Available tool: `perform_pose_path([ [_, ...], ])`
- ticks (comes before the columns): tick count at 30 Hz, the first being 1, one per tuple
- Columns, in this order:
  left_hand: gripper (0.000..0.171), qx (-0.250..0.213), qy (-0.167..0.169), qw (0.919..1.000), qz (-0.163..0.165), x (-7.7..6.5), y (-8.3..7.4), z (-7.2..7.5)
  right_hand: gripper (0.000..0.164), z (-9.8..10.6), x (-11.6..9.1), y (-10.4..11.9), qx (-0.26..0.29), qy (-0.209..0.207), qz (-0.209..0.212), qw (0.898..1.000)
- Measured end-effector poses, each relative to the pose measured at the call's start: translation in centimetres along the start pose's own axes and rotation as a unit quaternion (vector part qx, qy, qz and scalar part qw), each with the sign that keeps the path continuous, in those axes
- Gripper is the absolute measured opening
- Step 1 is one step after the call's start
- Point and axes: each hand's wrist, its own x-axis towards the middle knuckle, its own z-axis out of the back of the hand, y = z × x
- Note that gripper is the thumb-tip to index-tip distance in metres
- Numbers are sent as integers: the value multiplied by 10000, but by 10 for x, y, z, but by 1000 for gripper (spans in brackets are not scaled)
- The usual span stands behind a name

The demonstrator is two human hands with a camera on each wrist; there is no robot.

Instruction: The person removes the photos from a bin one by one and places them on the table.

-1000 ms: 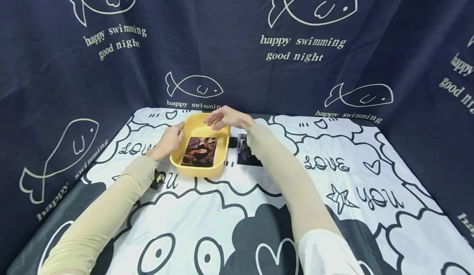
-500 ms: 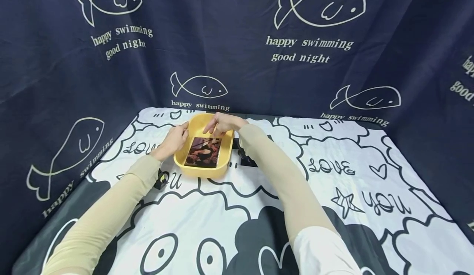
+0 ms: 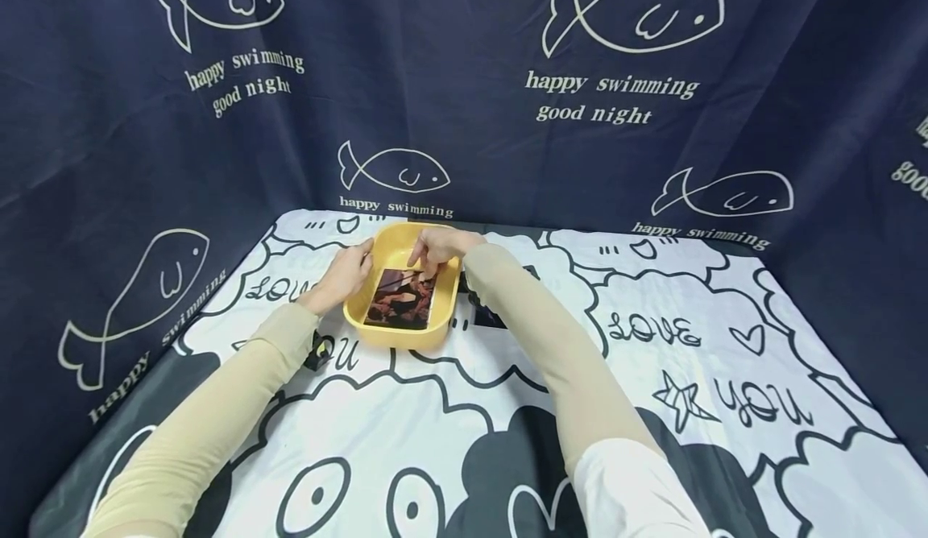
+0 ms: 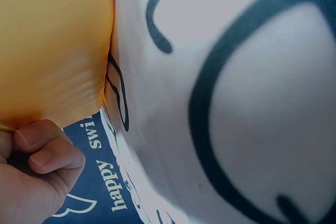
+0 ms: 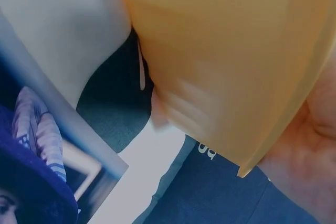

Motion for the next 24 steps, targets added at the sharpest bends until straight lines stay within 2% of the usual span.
perform_pose_path([
  [9, 48, -127, 115, 9998, 45, -1, -2, 0, 46, 0, -2, 1, -588, 166, -113, 9981],
  [15, 46, 31, 70, 10000, 1, -1, -4, 0, 51, -2, -2, 2, -801, 256, -173, 9963],
  [24, 48, -135, 106, 9998, 107, -1, -2, 1, 49, -5, 0, 5, -1032, 64, -76, 9946],
])
